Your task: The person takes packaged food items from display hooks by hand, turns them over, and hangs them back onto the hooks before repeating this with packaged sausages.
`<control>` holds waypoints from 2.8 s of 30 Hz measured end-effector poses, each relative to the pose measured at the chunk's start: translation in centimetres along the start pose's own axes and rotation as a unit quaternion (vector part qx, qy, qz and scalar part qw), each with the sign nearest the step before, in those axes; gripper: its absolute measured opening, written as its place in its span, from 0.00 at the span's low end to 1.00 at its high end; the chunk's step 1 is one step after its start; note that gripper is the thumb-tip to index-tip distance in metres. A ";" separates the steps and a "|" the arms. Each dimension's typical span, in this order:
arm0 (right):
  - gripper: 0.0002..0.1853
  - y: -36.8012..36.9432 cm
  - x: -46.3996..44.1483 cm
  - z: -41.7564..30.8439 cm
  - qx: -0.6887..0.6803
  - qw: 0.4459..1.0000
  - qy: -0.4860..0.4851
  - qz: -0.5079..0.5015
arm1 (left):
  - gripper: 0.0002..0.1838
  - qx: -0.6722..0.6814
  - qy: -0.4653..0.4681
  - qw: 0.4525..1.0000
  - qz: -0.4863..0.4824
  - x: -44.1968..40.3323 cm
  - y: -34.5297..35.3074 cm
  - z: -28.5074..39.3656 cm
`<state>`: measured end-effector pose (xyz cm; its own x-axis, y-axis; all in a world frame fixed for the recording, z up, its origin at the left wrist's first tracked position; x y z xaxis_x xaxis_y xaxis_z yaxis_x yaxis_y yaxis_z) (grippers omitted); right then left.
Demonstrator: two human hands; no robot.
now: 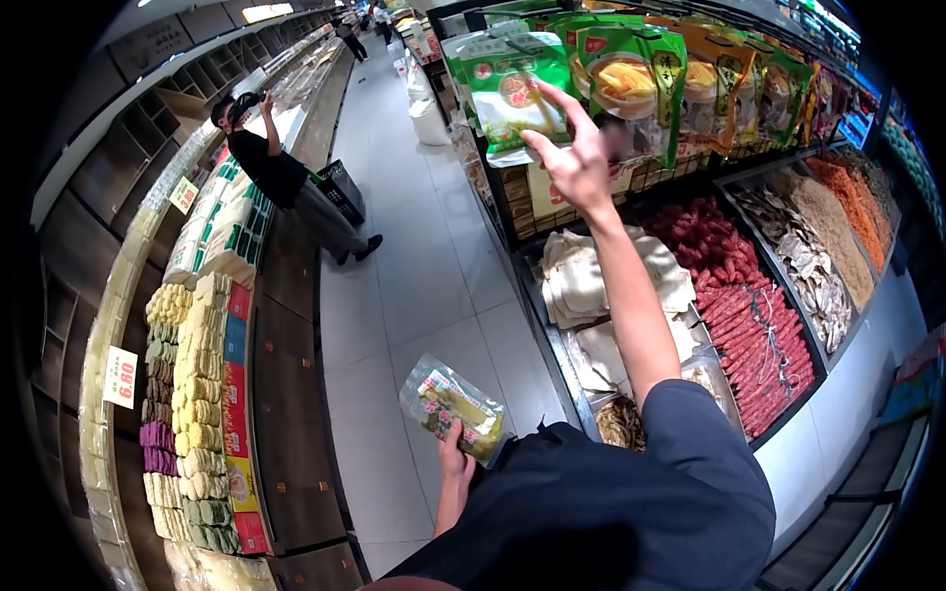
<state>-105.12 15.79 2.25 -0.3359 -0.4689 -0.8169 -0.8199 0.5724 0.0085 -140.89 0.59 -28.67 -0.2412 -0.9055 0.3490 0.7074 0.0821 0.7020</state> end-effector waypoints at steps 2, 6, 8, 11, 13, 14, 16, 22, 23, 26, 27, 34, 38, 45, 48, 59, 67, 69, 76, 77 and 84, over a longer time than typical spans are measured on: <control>0.30 1.4 -1.4 1.4 0.027 1.000 0.007 -0.001 | 0.24 -0.003 -0.002 1.000 -0.005 -0.1 0.3 0.0; 0.36 2.6 -2.9 5.3 0.089 0.994 0.022 -0.051 | 0.24 -0.034 0.000 0.999 -0.003 -0.1 0.7 0.0; 0.38 2.5 -1.8 3.6 0.181 0.970 0.122 -0.110 | 0.23 -0.023 -0.004 1.000 -0.007 0.3 1.2 0.3; 0.33 1.9 3.5 0.4 0.226 0.955 0.095 -0.165 | 0.23 -0.005 -0.001 1.000 -0.022 0.4 1.5 0.5; 0.26 2.8 9.0 -0.7 0.147 0.952 0.105 -0.248 | 0.23 -0.005 -0.012 1.000 -0.021 0.0 1.0 0.2; 0.24 3.4 11.9 -2.5 0.061 0.919 0.179 -0.345 | 0.22 -0.010 -0.029 0.999 -0.020 0.1 0.6 0.0; 0.33 4.3 19.3 -3.5 0.004 0.847 0.165 -0.505 | 0.22 -0.025 -0.042 0.998 -0.025 0.0 0.9 0.0; 0.57 3.8 31.7 -5.4 0.056 0.823 0.258 -0.503 | 0.20 -0.122 -0.127 0.983 -0.051 -0.5 2.0 0.0; 0.57 3.6 31.3 -5.5 0.055 0.823 0.260 -0.502 | 0.20 -0.123 -0.129 0.983 -0.050 -0.6 2.1 -0.2; 0.53 2.7 30.3 -4.5 -0.002 0.814 0.324 -0.482 | 0.21 -0.175 -0.187 0.961 -0.107 -1.2 2.7 -0.6; 0.52 2.1 29.8 -3.9 -0.040 0.830 0.313 -0.460 | 0.21 -0.179 -0.192 0.959 -0.108 -1.4 3.1 -0.2; 0.49 -1.6 19.3 -3.2 -0.080 0.933 0.277 -0.218 | 0.36 -0.205 -0.074 0.951 -0.218 -0.4 5.8 1.5; 0.49 -2.5 12.8 -5.1 -0.019 0.995 0.083 -0.051 | 0.28 -0.189 -0.069 0.961 -0.189 -0.2 4.5 1.1; 0.47 -2.2 7.2 -6.2 0.146 0.989 0.013 0.020 | 0.24 -0.197 -0.054 0.965 -0.166 -0.4 4.5 2.0; 0.45 -2.0 6.5 -5.7 0.141 0.990 0.014 0.016 | 0.24 -0.198 -0.045 0.966 -0.157 -0.5 4.0 2.1; 0.46 -2.2 5.5 -5.0 0.196 0.980 -0.016 0.011 | 0.24 -0.197 -0.048 0.968 -0.151 -0.8 3.0 1.8; 0.45 -1.5 4.9 -4.3 0.242 0.970 -0.004 0.004 | 0.24 -0.203 -0.045 0.966 -0.151 -1.0 3.6 2.0; 0.46 -0.7 4.4 -2.9 0.200 0.980 0.003 0.009 | 0.23 -0.208 -0.039 0.965 -0.154 -1.0 3.9 2.1; 0.47 2.1 1.9 1.7 0.248 0.969 0.016 -0.002 | 0.22 -0.213 -0.032 0.964 -0.156 -0.9 4.5 1.8; 0.47 2.4 1.6 2.1 0.257 0.966 0.025 -0.006 | 0.22 -0.214 -0.029 0.963 -0.159 -0.9 4.6 1.8; 0.43 1.5 3.5 0.9 0.286 0.956 0.038 -0.057 | 0.21 -0.200 -0.039 0.966 -0.158 -0.7 3.9 1.4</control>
<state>-107.10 15.59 -1.09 -0.3099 -0.5855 -0.7491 -0.4726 0.7785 -0.4130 -138.89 2.13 -25.26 -0.5251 -0.8238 0.2136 0.7872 -0.3748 0.4897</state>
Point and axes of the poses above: each hand's wrist, its own x-axis away from the middle knuckle, its own y-axis out of the palm, z = x × y, the point moved 1 cm from there along -x, towards the middle knuckle, and after that the axes turned 4 degrees about -y, right-handed, at the moved point
